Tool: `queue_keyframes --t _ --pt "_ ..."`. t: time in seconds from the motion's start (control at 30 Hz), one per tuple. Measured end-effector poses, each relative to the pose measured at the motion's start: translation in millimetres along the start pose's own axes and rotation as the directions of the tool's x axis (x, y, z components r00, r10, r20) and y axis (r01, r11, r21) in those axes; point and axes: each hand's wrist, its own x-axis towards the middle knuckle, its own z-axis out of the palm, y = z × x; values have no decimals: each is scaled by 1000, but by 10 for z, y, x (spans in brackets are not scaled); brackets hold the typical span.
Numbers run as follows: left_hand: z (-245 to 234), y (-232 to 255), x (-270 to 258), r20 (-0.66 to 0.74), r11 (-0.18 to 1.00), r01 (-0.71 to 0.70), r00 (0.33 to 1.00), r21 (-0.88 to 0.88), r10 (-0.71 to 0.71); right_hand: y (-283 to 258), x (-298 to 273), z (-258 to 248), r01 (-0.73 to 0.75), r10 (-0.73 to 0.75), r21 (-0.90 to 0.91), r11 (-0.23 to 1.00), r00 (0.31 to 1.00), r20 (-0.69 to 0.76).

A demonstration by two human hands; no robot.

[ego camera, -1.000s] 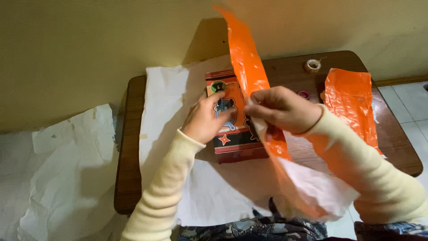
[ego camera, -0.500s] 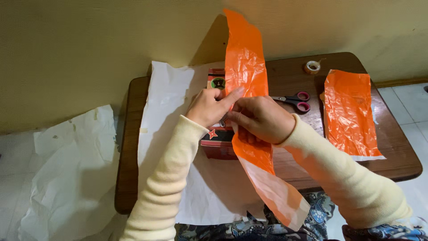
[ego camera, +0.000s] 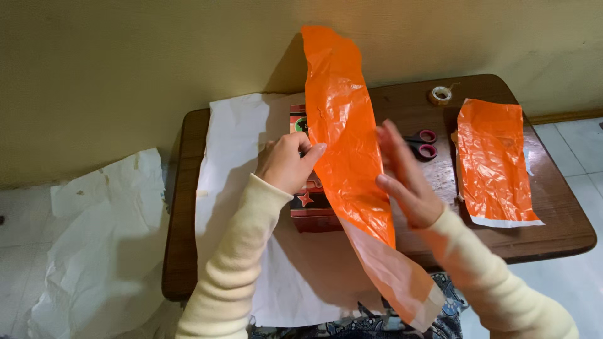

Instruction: The person wraps a small rectangular box with orange wrapping paper. They place the box on the paper, fold the paper around it, cut the paper with scissors, and smooth the paper over the box.

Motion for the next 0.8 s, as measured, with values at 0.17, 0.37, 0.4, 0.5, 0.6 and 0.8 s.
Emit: queue_keyframes --t 0.17,0.37,0.4,0.5,0.6,0.8 --pt "-31 20 -36 46 994 102 994 -45 -100 134 -190 163 -22 17 54 998 996 92" --pt "-44 24 -35 18 998 62 998 -5 -61 326 -512 54 337 -310 -132 932 932 189" --pt "-43 26 -30 16 998 64 998 -5 -63 395 -574 75 298 -270 -174 939 948 165" --pt "-48 38 3 -7 998 68 998 -2 -68 614 -665 199 314 -299 -481 819 948 110" --pt "-132 28 49 -16 993 118 993 0 -118 610 -711 270 485 -493 -736 473 838 234" --pt "-322 -41 9 60 976 215 975 -33 -212 53 -300 97 423 -446 -494 760 892 76"
